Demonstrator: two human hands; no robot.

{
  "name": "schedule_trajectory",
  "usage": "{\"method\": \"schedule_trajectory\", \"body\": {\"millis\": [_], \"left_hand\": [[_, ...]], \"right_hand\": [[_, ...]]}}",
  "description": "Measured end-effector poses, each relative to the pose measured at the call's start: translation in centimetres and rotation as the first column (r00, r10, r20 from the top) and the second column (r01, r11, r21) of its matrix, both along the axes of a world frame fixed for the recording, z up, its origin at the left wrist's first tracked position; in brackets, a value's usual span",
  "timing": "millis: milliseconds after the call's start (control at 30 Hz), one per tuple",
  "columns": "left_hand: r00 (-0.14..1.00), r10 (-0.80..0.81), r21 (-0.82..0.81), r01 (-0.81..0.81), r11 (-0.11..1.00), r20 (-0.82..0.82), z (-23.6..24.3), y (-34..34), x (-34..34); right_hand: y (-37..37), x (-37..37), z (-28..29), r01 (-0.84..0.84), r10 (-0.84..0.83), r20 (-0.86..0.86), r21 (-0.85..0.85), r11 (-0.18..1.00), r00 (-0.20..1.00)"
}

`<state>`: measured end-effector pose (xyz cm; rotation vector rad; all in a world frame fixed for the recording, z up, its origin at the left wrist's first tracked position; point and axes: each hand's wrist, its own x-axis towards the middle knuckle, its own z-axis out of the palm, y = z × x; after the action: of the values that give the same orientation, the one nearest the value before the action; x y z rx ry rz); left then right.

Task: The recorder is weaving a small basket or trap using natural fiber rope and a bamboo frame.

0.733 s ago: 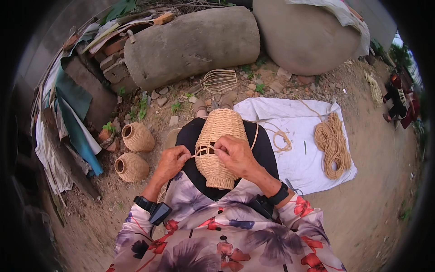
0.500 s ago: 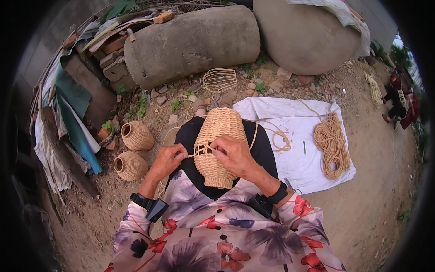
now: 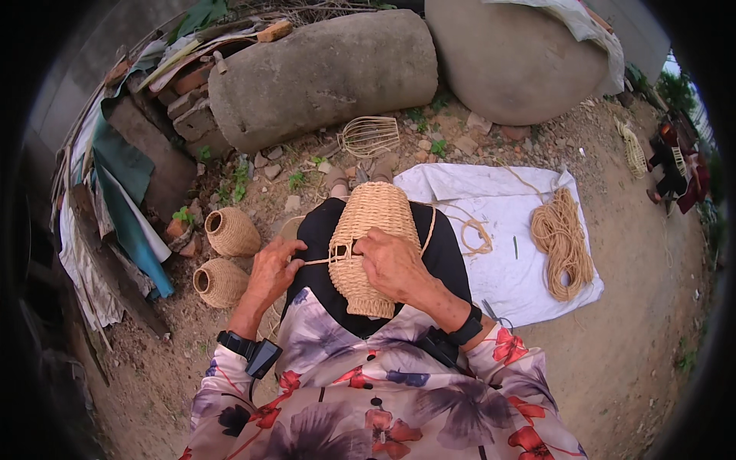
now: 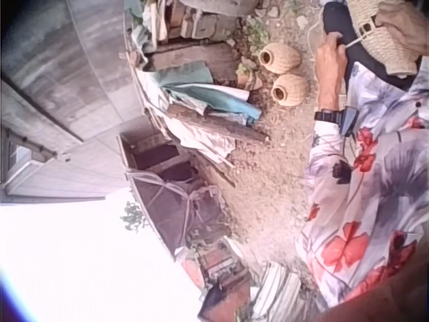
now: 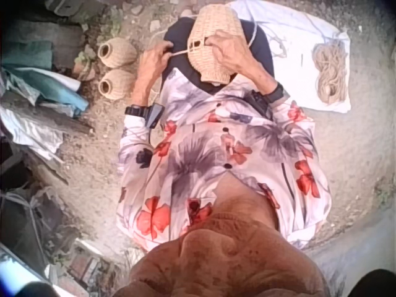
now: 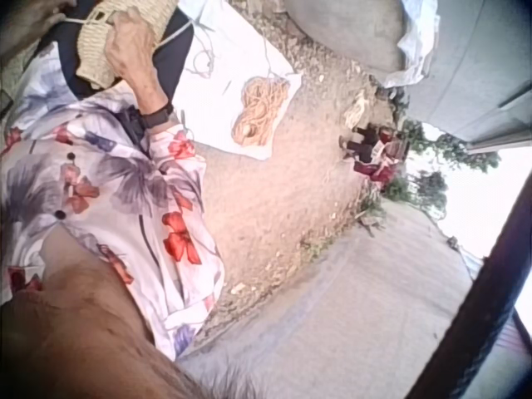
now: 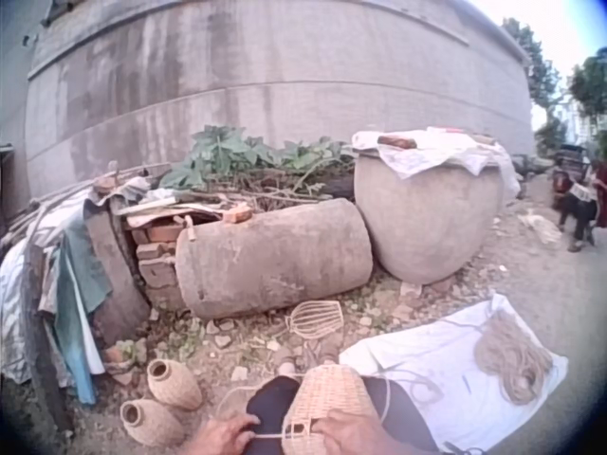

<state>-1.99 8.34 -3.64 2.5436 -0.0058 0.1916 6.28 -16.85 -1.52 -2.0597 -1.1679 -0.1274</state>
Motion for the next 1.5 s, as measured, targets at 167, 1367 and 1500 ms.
{"method": "schedule_trajectory", "body": {"millis": [167, 1367, 1500], "left_hand": [[0.998, -0.069, -0.361, 0.059, 0.931, -0.012, -0.4, -2.9, 1.8], [0.813, 0.056, -0.814, -0.577, -0.070, -0.580, -1.4, -5.2, 0.6], [0.858, 0.163, -0.867, -0.498, 0.030, -0.487, -2.4, -5.7, 1.6]], "right_hand": [[0.1, 0.4, -0.3, 0.013, -0.010, -0.085, 0.041, 0.999, 0.996], [1.3, 1.7, -0.4, 0.385, -0.409, -0.057, -0.240, 0.891, 0.911], [1.4, 1.6, -1.0, 0.404, -0.415, -0.010, -0.212, 0.890, 0.910]]}}
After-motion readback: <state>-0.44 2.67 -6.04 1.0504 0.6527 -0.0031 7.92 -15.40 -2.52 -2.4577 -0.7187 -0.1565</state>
